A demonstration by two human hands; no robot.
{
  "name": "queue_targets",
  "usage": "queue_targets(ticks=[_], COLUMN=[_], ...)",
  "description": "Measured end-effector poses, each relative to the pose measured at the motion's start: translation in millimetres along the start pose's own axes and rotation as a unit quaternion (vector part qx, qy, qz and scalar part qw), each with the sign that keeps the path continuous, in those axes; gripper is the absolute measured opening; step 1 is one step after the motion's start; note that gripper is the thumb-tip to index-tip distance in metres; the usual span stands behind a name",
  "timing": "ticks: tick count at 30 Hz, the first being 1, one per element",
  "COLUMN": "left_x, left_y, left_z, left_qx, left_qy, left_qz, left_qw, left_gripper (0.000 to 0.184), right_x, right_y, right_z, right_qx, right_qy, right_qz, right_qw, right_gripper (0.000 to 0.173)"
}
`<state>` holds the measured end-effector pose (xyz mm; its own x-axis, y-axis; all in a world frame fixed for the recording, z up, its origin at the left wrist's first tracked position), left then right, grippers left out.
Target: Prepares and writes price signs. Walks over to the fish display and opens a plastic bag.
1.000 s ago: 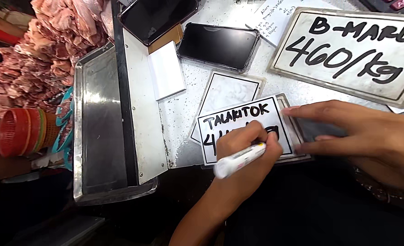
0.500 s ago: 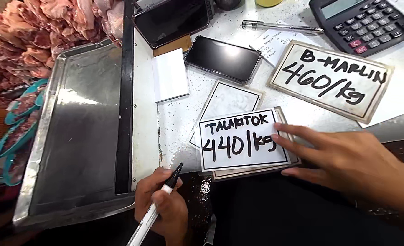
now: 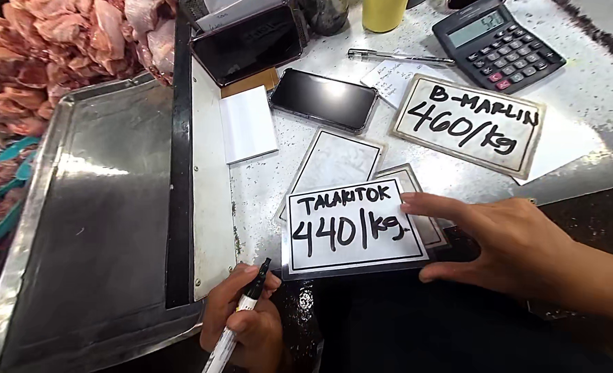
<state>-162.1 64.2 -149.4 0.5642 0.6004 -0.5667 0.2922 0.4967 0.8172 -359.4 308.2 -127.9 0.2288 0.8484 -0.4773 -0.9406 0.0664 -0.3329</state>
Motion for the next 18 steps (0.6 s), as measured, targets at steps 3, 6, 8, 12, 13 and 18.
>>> queue_targets(ticks=[3,6,8,12,13,18], left_x=[1.8,2.0,1.7,-5.5,-9.4,-17.8], left_y=[-1.8,-4.1,-1.9,27.0,33.2,37.7], left_z=[-2.9,-6.4,-8.8,-18.4,-23.6,-83.5], left_qx=[0.019,0.017,-0.035,-0.093,-0.072,0.06], left_qy=[-0.014,-0.018,-0.007,0.031,0.028,-0.119], left_qz=[0.012,0.003,-0.021,-0.022,-0.01,0.073], left_qw=[1.0,1.0,0.999,0.995,0.997,0.988], left_gripper=[0.039,0.041,0.04,0.026,0.022,0.015], right_x=[1.6,2.7,3.1,4.7,5.7,7.0], right_y=[-1.2,-1.0,-0.5,-0.2,0.8,11.4], right_z=[-1.1,-1.9,-2.5,-7.2,-9.0,-12.6], right_qx=[-0.017,-0.023,-0.036,-0.09,-0.106,-0.118], right_qy=[0.006,0.009,0.01,0.041,0.065,0.12], right_qz=[-0.02,-0.025,-0.026,-0.044,-0.05,-0.06], right_qw=[1.0,0.999,0.999,0.994,0.991,0.984], right_gripper=[0.067,0.068,0.072,0.06,0.044,0.029])
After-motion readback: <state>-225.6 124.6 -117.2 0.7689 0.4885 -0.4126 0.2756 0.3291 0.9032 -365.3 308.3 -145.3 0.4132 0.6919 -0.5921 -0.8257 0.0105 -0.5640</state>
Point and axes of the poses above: each hand's wrist, its own x-axis away from the middle knuckle, its own z-axis out of the back of the hand, y = z × x, the point moved 1 cm from there along -x, towards the middle knuckle, and after that the axes turned 6 degrees about z, right-handed, at the moved point
